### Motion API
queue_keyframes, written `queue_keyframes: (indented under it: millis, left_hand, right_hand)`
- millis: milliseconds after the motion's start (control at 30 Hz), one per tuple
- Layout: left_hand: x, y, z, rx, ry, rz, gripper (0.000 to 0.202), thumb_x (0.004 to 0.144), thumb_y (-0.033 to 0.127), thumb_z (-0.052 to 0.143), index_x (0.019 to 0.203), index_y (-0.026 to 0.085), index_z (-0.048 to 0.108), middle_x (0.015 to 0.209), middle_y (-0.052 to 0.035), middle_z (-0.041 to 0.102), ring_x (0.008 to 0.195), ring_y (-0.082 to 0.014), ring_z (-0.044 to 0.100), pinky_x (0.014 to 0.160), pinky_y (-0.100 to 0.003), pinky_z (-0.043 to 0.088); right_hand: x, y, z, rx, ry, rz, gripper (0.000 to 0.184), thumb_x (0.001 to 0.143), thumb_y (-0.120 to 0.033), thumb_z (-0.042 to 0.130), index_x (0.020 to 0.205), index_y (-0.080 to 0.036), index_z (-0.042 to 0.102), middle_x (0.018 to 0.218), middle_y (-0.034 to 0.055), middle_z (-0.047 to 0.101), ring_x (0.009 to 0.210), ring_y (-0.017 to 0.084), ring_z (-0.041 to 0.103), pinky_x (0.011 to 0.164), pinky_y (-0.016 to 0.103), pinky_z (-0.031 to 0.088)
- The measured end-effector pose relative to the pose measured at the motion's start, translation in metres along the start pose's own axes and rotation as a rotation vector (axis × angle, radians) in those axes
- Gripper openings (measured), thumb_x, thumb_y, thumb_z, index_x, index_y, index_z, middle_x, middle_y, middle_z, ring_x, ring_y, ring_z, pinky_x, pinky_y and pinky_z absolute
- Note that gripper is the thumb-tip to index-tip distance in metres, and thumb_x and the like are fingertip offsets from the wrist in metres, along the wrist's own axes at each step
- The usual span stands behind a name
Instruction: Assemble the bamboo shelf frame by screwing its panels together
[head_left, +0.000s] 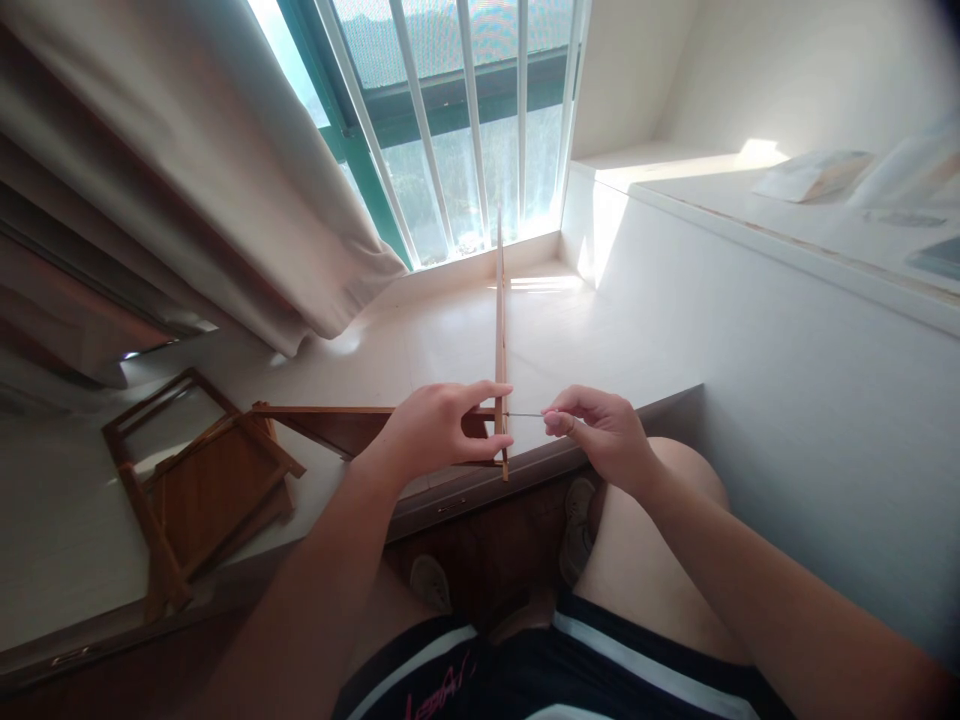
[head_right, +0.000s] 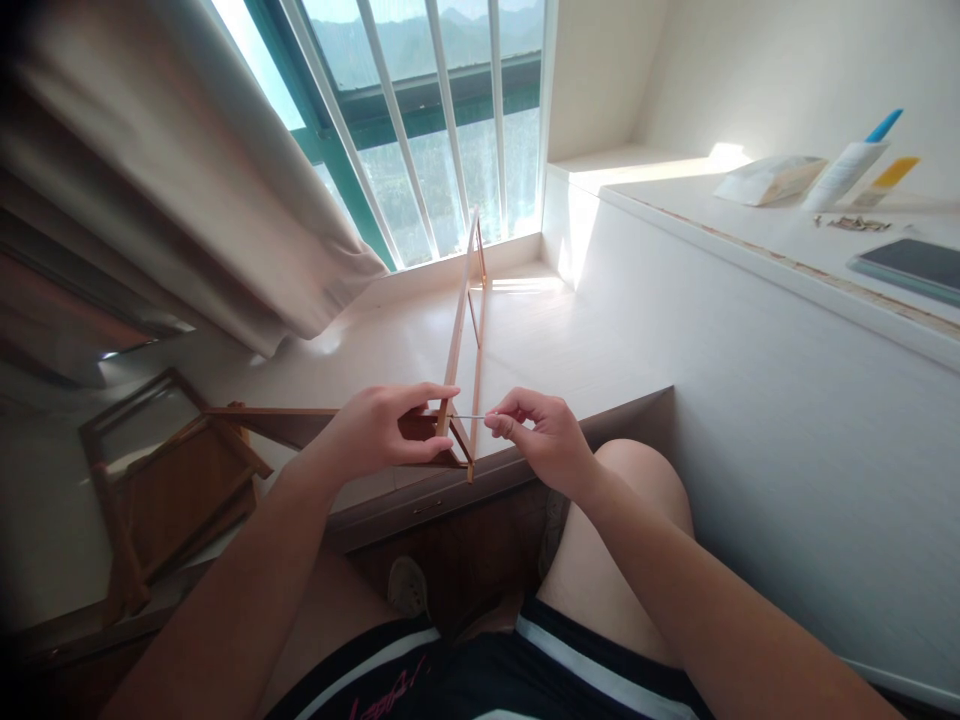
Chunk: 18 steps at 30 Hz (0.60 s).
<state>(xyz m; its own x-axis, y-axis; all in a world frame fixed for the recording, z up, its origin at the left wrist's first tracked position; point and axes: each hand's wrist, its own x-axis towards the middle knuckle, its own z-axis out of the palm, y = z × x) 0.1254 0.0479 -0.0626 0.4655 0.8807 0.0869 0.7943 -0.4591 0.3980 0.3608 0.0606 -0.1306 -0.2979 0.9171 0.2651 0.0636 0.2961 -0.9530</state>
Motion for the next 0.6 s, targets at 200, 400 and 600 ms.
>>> queue_keyframes:
  millis: [200, 400, 600]
  left_hand:
    - [0.000, 0.000, 0.000, 0.012, 0.006, 0.004, 0.051, 0.078, 0.048, 0.067, 0.125, 0.029, 0.059, 0.072, 0.0035, 0.064, 0.068, -0.0122, 0.056, 0.063, -0.021, 0.039]
    - [0.000, 0.001, 0.000, 0.027, 0.019, 0.002, 0.052, 0.078, 0.048, 0.067, 0.125, 0.028, 0.060, 0.075, 0.0023, 0.066, 0.067, -0.0120, 0.057, 0.062, -0.021, 0.039]
    - [-0.001, 0.001, 0.000, 0.011, 0.032, 0.013, 0.051, 0.078, 0.047, 0.067, 0.125, 0.027, 0.060, 0.076, 0.0018, 0.068, 0.069, -0.0128, 0.058, 0.063, -0.021, 0.040]
  right_hand:
    - [0.013, -0.007, 0.000, 0.292, -0.082, 0.221, 0.026, 0.080, -0.032, 0.071, 0.063, -0.017, 0.060, 0.056, -0.0006, 0.057, 0.056, 0.012, 0.051, 0.059, 0.028, 0.039]
    - [0.024, -0.002, -0.002, 0.604, -0.233, 0.535, 0.020, 0.075, -0.028, 0.070, 0.063, -0.016, 0.059, 0.048, -0.0035, 0.045, 0.048, 0.012, 0.047, 0.049, 0.026, 0.036]
    - [0.017, 0.000, -0.003, 0.516, -0.251, 0.492, 0.029, 0.082, -0.043, 0.066, 0.079, -0.015, 0.062, 0.053, -0.0030, 0.049, 0.049, 0.011, 0.047, 0.048, 0.025, 0.038]
